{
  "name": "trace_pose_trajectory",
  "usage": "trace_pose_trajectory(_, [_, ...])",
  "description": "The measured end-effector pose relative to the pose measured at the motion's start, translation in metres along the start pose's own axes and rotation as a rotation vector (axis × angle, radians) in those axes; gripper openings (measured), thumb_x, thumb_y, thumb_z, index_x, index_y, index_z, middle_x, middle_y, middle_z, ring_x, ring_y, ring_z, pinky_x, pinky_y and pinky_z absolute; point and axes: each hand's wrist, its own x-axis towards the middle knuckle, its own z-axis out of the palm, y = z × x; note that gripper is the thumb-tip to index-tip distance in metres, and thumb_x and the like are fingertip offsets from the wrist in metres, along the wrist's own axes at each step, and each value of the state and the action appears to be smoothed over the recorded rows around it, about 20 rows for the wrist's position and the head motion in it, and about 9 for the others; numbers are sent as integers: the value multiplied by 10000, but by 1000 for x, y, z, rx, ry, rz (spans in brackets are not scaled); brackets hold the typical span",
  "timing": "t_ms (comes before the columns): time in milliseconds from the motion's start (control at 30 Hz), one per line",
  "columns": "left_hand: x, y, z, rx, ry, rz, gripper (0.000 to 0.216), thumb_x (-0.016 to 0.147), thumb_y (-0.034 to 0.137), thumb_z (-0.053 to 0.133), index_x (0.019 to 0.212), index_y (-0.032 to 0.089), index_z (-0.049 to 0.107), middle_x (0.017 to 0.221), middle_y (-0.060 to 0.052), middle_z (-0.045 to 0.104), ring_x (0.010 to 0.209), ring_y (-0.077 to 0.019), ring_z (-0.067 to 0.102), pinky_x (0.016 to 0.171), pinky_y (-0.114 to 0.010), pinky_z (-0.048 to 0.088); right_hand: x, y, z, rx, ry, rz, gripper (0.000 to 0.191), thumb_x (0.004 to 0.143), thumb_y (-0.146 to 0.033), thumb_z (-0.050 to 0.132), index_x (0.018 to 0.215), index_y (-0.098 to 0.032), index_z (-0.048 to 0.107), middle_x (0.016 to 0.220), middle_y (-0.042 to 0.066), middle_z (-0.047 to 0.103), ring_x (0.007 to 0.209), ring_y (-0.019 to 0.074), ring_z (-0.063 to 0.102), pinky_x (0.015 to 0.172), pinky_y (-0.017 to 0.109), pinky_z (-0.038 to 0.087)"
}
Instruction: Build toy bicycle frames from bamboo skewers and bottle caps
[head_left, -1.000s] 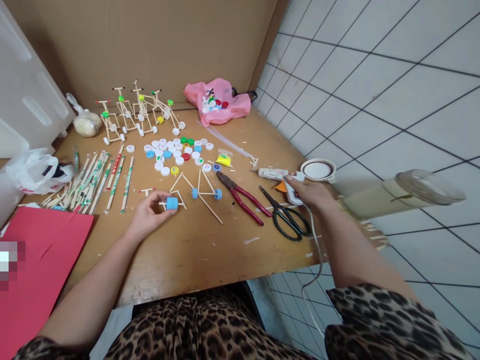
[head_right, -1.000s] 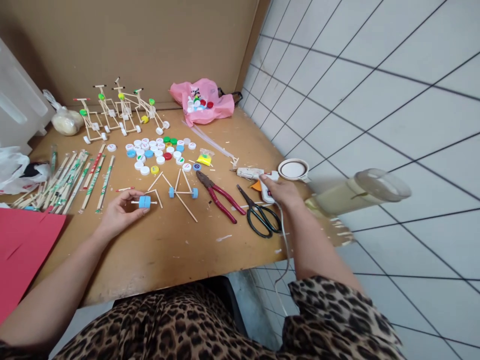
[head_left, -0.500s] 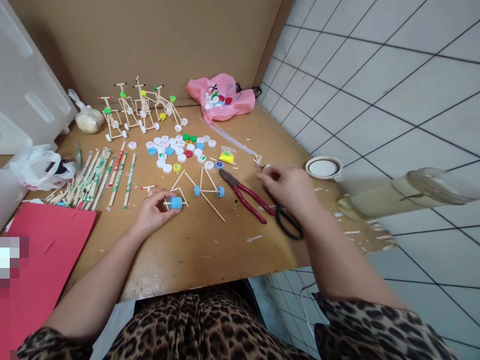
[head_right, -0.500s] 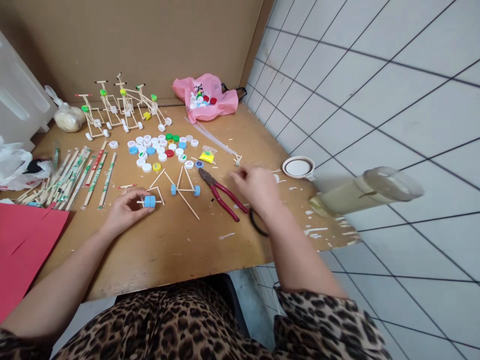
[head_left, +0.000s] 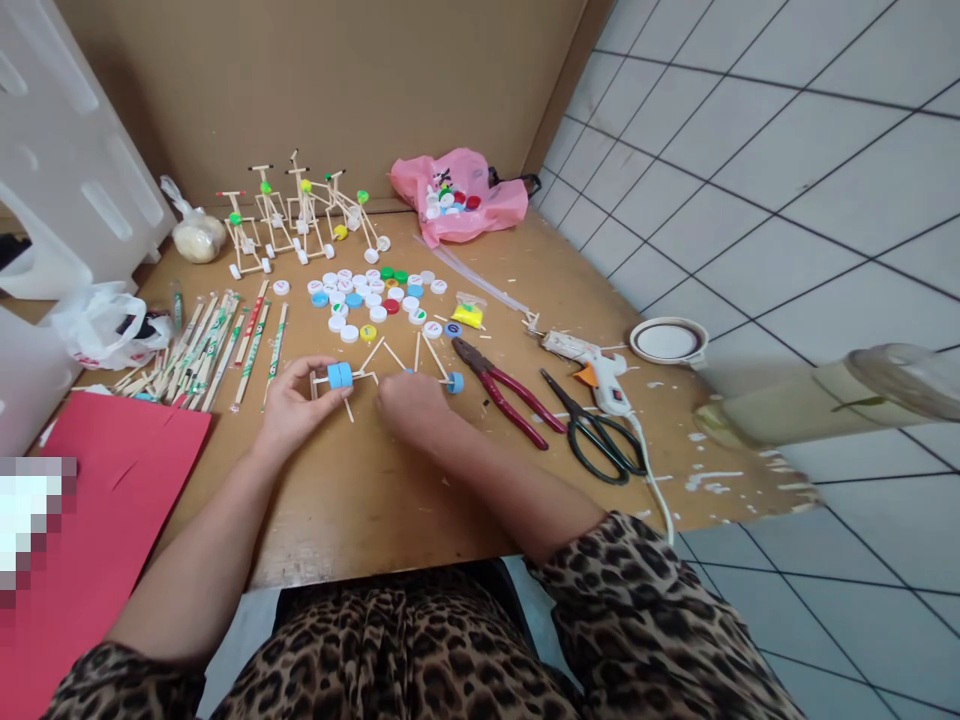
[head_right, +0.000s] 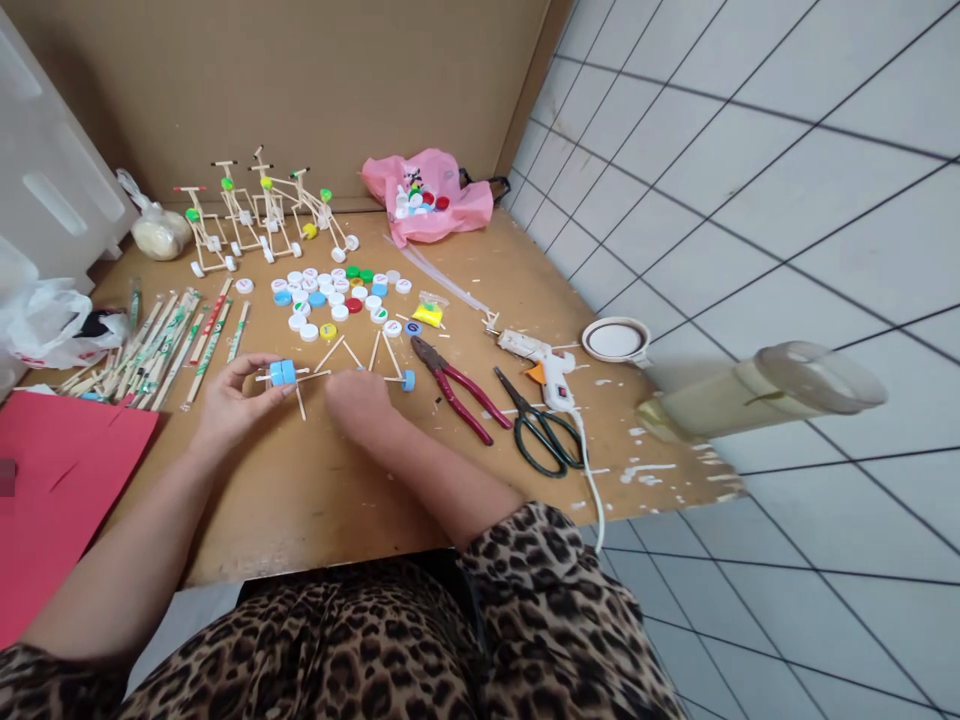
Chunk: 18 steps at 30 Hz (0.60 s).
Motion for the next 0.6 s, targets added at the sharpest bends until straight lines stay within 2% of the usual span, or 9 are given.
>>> trace_pose_trajectory(233, [-1, 4, 1, -11, 13, 4, 288, 557, 303, 761, 814, 205, 673, 859, -37, 698, 861, -200, 638, 868, -352, 479, -3, 4, 7, 17, 10, 74, 335, 828, -112, 406, 1018, -84, 681, 1009, 230, 689, 994, 289, 661, 808, 360, 520])
trace_pose_trajectory(433, [2, 2, 0, -64, 72, 29, 319, 532, 328, 762, 801, 187, 663, 815, -30, 701, 797, -182, 633, 783, -322, 495, -11, 8, 12, 31, 28, 114, 333, 850, -179, 405, 1022, -99, 679, 988, 218, 694, 993, 305, 660, 800, 373, 525])
trace_pose_trajectory(600, [6, -3, -2, -103, 90, -2, 347, 514, 332, 768, 810, 184, 663, 786, -31, 701, 758, -174, 623, 725, -308, 499, -19, 12, 16, 23, 26, 154, 306, 858, -159, 399, 1008, -105, 660, 997, 203, 692, 985, 286, 663, 805, 360, 514])
